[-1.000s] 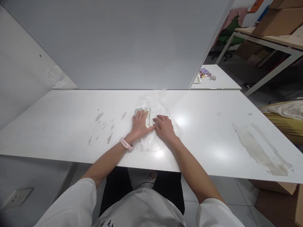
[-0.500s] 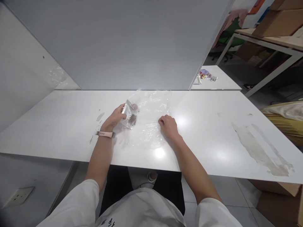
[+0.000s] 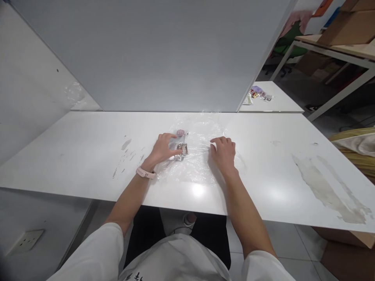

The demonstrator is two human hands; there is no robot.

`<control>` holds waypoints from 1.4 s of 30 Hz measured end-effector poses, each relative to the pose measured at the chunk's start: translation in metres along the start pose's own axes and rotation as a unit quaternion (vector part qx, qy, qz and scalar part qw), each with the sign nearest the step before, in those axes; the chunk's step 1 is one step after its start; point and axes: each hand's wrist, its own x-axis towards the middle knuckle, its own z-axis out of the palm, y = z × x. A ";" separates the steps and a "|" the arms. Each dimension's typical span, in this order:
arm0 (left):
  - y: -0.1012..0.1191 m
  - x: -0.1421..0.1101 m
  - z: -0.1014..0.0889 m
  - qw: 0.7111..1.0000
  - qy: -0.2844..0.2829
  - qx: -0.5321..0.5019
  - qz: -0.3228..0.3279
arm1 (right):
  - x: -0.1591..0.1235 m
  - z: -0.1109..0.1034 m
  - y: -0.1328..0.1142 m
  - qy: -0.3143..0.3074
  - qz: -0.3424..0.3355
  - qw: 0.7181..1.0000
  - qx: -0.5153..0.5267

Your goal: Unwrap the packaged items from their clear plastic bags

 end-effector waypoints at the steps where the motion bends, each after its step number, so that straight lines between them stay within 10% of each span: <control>1: 0.004 -0.002 0.005 0.999 -0.020 0.026 0.018 | -0.002 0.003 -0.008 -0.013 -0.020 0.998 0.052; 9: -0.016 0.005 -0.007 0.996 -0.013 0.040 -0.080 | -0.025 0.034 -0.047 -0.149 -0.143 0.968 0.145; 15: -0.023 0.008 -0.030 0.974 0.135 0.006 -0.179 | -0.024 0.039 -0.043 -0.140 -0.147 0.971 0.128; 21: 0.010 -0.004 0.008 0.998 -0.039 0.055 -0.003 | -0.023 0.041 -0.044 -0.147 -0.163 0.971 0.098; 28: -0.007 0.002 -0.006 0.994 -0.076 -0.003 -0.081 | -0.023 0.039 -0.045 -0.165 -0.154 0.969 0.096; 36: -0.065 0.002 -0.062 0.922 0.182 0.114 -0.323 | -0.024 0.036 -0.047 -0.172 -0.150 0.968 0.106; 39: -0.060 0.000 -0.063 0.927 0.266 0.072 -0.256 | -0.024 0.035 -0.048 -0.168 -0.151 0.968 0.107; 42: -0.032 0.001 -0.043 0.983 0.140 -0.069 -0.097 | -0.025 0.035 -0.047 -0.163 -0.157 0.968 0.107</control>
